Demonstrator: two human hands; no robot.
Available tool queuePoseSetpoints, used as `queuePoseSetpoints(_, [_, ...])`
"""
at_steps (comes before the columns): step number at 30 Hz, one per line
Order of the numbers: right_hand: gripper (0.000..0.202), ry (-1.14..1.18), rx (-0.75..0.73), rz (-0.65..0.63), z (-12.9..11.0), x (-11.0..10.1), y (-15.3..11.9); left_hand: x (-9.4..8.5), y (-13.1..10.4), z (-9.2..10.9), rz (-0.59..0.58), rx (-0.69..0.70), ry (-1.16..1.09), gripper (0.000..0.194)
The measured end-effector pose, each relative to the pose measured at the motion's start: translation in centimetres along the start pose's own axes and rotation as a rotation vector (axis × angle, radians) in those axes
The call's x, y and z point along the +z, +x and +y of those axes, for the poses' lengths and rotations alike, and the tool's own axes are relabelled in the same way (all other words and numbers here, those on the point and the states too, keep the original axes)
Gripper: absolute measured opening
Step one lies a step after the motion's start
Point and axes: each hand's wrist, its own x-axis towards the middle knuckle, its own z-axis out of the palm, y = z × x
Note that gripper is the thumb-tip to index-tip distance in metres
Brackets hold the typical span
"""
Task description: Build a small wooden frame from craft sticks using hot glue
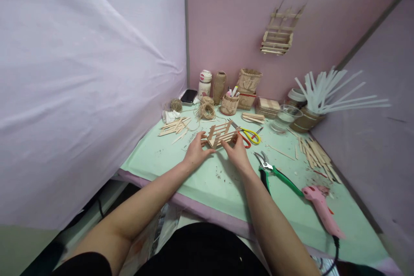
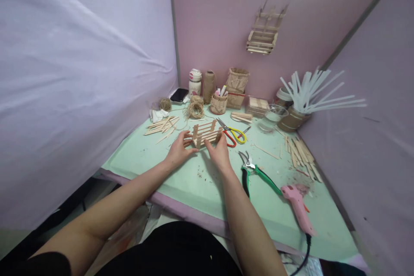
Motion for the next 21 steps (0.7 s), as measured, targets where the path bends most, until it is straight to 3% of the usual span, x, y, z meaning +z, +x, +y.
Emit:
queuePoseSetpoints(3, [0.068, 0.001, -0.001, -0.008, 0.0, -0.1, -0.2, -0.1, 0.0, -0.2, -0.026, 0.031, 0.027, 0.088])
queuePoseSetpoints(11, [0.068, -0.011, -0.017, -0.039, -0.2, -0.1, -0.4, -0.1, -0.1, -0.2, -0.043, 0.062, 0.097, 0.066])
queuePoseSetpoints(17, [0.077, 0.068, 0.075, 0.045, -0.2, 0.2, -0.2, -0.4, -0.3, 1.5, -0.100, 0.079, -0.035, 0.057])
queuePoseSetpoints(21, [0.070, 0.068, 0.105, -0.004, -0.7, 0.1, -0.4, -0.3, -0.3, 2.1, -0.097, 0.103, -0.138, 0.051])
